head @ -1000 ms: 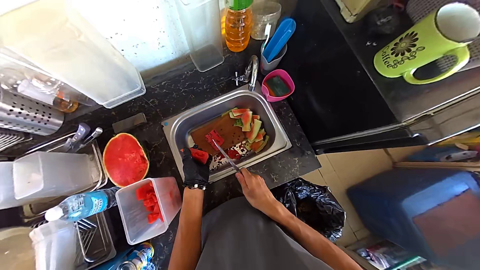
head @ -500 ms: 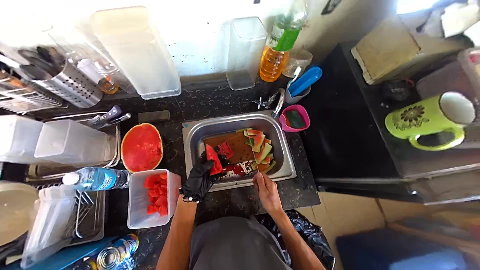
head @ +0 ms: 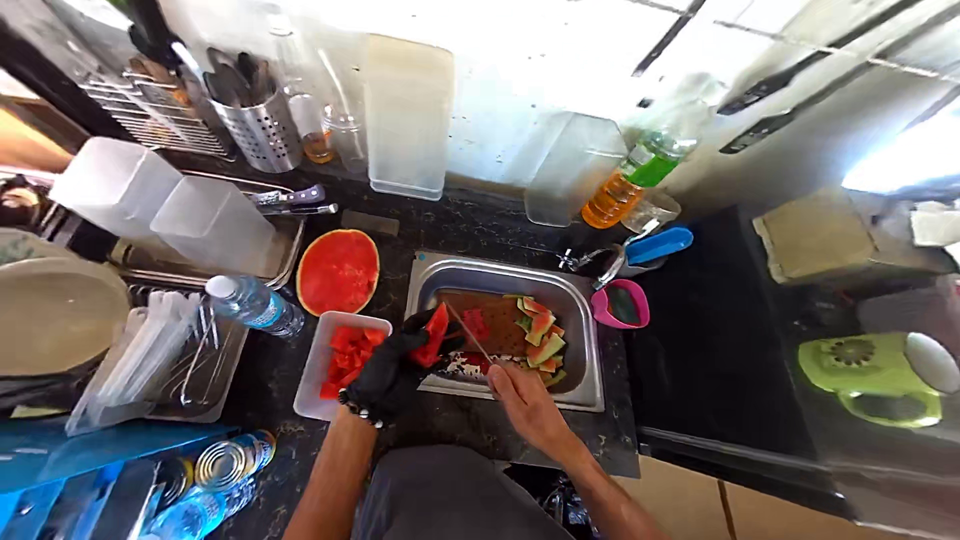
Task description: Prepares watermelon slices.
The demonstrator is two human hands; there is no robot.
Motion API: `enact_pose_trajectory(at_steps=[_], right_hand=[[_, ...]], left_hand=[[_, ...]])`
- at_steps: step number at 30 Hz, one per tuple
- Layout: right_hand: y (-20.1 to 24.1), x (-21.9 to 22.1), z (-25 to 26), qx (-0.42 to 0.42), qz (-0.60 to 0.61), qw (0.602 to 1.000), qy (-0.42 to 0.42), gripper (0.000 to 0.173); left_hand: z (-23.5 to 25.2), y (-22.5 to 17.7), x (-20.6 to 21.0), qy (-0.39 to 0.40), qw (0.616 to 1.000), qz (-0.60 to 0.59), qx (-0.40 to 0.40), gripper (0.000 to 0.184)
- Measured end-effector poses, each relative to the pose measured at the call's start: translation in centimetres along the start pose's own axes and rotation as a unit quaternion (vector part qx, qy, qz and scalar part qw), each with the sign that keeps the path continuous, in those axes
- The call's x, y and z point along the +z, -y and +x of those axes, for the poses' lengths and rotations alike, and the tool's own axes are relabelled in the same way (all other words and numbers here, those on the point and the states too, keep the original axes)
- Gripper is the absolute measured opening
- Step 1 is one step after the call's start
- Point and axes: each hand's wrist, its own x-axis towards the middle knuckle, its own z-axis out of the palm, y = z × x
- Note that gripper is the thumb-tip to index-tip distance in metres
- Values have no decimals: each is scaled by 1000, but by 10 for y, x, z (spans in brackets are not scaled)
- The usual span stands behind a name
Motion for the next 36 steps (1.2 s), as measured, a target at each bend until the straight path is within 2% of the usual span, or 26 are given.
enact_pose_trajectory(at_steps=[2,4,7,10,12,13,15,18,22,26,32,36], right_hand=[[26,13,14,-62,-28,997,34,52],[44,29,29,-89,-46,992,75,52],[62,56,51,-56,-120,980,147,53],[80,78,62,-16,-254,947,199,57],[87,89,66,-10,-296,928,229,58],[86,92,67,-9,-278,930,241,58],[80,93,69,-2,-165,953,254,54],[80,91,63,-5,-71,964,255,50],[85,84,50,-39,-62,970,231,49],[83,80,33,-49,-73,972,218,50],[68,84,23,25,-44,976,211,50],[62,93,29,25,-33,968,246,51]], left_hand=[[-23,-18,-7,-35,998,-39,20,33],[-38,-25,-28,-34,996,-72,51,32],[-59,-32,-51,-27,992,-77,97,36],[-77,-33,-69,-100,987,-46,116,30],[-87,-32,-80,-130,983,-52,117,26],[-91,-31,-85,-139,982,-63,115,25],[-95,-30,-93,-132,979,-102,117,33],[-101,-26,-107,-74,978,-145,127,37],[-99,-24,-117,-60,984,-118,122,18],[-94,-26,-116,-57,983,-118,125,13],[-86,-31,-104,-97,989,-16,110,46],[-83,-32,-111,-7,996,-44,82,52]])
